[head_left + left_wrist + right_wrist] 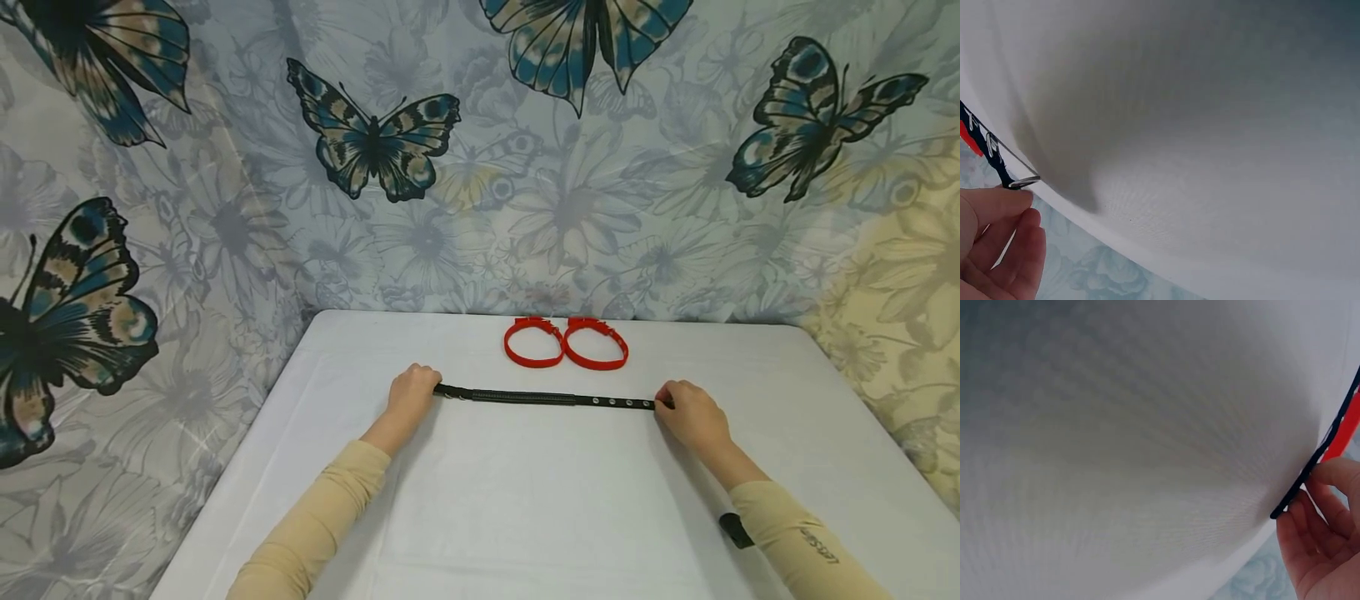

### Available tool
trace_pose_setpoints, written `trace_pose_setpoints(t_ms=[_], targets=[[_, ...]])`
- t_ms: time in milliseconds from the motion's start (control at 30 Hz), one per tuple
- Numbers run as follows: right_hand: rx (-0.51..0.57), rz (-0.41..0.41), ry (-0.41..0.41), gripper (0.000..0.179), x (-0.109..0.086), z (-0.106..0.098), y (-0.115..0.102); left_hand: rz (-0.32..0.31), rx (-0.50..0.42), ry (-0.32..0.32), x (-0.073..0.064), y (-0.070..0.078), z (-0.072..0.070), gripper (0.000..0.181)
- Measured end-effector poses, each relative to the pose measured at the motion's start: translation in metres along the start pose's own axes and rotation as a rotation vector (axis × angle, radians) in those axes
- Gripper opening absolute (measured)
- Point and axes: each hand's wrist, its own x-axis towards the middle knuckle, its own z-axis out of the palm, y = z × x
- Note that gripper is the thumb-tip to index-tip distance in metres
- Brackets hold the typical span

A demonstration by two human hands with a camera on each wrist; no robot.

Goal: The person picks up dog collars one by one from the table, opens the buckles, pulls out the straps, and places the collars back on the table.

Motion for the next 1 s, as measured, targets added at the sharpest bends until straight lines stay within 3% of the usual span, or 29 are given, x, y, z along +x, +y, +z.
trace_pose_setpoints(t_ms=[167, 467, 600, 700, 800, 900, 1000], targets=[[-0.006, -0.005, -0.004, 0.006, -0.001, -0.001, -0.002, 0.085, 0.044, 0.038, -0.005, 0.005, -0.002, 0.012], [-0.013, -0.048, 0.052, 0.005, 0.0, 0.002, -0.003, 0.185, -0.056, 0.184, -0.009, 0.008, 0.0, 0.012], [-0.015, -0.084, 0.104, 0.006, -0.001, 0.004, -0.007, 0.191, -0.085, 0.188, -0.01, 0.011, -0.001, 0.009], [-0.007, -0.102, 0.134, 0.007, -0.002, 0.003, -0.012, 0.16, -0.141, 0.142, -0.011, 0.012, -0.002, 0.015], [0.031, -0.107, 0.143, 0.009, -0.003, 0.001, -0.021, 0.091, -0.245, 0.071, -0.011, 0.015, -0.004, 0.018], [0.108, -0.102, 0.139, 0.01, -0.003, 0.001, -0.031, 0.002, -0.411, 0.006, -0.009, 0.017, -0.007, 0.021], [0.219, -0.066, 0.116, 0.012, -0.001, 0.003, -0.041, -0.085, -0.638, -0.034, -0.004, 0.018, -0.009, 0.022]])
